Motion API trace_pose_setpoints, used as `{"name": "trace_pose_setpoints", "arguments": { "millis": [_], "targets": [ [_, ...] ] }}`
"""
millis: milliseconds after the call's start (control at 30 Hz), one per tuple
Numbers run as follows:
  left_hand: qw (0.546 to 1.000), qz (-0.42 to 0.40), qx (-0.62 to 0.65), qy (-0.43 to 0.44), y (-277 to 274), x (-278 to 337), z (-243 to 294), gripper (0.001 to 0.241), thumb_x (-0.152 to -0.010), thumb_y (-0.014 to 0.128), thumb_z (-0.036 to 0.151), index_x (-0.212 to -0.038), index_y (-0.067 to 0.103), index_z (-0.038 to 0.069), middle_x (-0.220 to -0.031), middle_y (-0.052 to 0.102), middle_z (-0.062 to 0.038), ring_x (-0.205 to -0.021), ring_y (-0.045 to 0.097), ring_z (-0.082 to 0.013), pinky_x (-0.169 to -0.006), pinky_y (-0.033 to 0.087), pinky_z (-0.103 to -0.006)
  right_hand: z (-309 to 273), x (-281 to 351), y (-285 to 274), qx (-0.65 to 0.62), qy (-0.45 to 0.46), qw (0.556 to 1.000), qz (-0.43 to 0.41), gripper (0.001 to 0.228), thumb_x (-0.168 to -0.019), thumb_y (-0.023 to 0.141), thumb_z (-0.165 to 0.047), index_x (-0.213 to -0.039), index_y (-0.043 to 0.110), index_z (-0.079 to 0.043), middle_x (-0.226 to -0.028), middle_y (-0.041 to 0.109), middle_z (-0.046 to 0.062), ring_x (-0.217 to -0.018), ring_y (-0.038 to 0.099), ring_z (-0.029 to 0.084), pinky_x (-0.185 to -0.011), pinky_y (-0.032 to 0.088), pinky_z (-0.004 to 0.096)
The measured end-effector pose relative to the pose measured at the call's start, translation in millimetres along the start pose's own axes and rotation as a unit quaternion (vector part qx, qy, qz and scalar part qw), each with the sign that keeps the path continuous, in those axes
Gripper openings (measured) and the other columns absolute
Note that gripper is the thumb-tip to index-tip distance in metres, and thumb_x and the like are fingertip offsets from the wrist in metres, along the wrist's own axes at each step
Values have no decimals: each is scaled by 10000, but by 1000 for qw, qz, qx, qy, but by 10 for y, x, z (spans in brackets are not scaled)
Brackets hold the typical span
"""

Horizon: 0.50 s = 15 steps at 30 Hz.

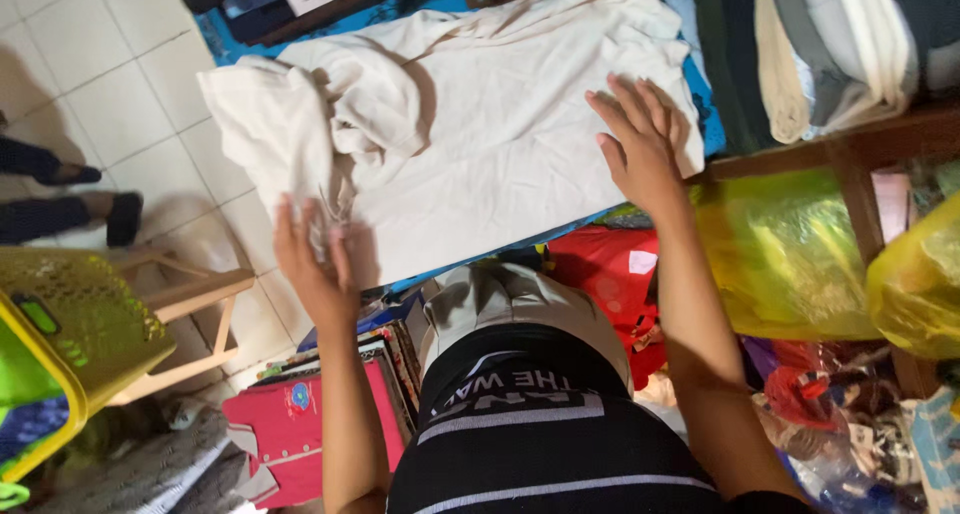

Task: The person folds a white polo shirt on a table, smoothing the fabric and aligning the edges before stacking it. They then pick up a patterned shirt, button the collar, and begin folding it in the same manner.

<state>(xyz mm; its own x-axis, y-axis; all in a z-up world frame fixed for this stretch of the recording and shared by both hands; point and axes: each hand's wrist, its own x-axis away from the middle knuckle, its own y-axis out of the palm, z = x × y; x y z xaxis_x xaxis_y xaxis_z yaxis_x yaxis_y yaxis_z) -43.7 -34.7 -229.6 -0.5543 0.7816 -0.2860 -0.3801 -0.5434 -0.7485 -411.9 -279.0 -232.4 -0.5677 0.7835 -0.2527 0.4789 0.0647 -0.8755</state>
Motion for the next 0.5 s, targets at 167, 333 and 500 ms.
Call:
{"name": "trace_pose_setpoints", "arguments": {
  "millis": [167,333,500],
  "targets": [
    [977,23,43,-209,-38,344,-816,583,-1163,489,363,-1586,345,-12,-1642,366,-261,-1548,353,-389,-1282,260,-464,165,-194,-122,45,66,995,-64,313,-937,808,-304,-1216,745,-178,-1288,588,102,-1299,470,343,-1100,311,513],
    [809,-179,287,-482,-37,721,-1299,766,-990,318,632,-1607,270,181,-1581,401,-204,-1437,436,-345,-1164,344,-437,40,-206,-210,41,-1,998,-39,322,-950,816,-291,-1221,725,-143,-1478,575,112,-1391,467,342,-1151,325,493],
    [685,-71,559,-462,219,794,-1586,638,-1026,491,514,-1572,416,193,-1483,505,-157,-1311,509,-275,-1102,424,-392,-785,-446,83,-82,-49,995,-39,414,-1021,764,-260,-1384,658,-90,-1506,555,129,-1412,494,353,-1213,383,473]
  ]
}}
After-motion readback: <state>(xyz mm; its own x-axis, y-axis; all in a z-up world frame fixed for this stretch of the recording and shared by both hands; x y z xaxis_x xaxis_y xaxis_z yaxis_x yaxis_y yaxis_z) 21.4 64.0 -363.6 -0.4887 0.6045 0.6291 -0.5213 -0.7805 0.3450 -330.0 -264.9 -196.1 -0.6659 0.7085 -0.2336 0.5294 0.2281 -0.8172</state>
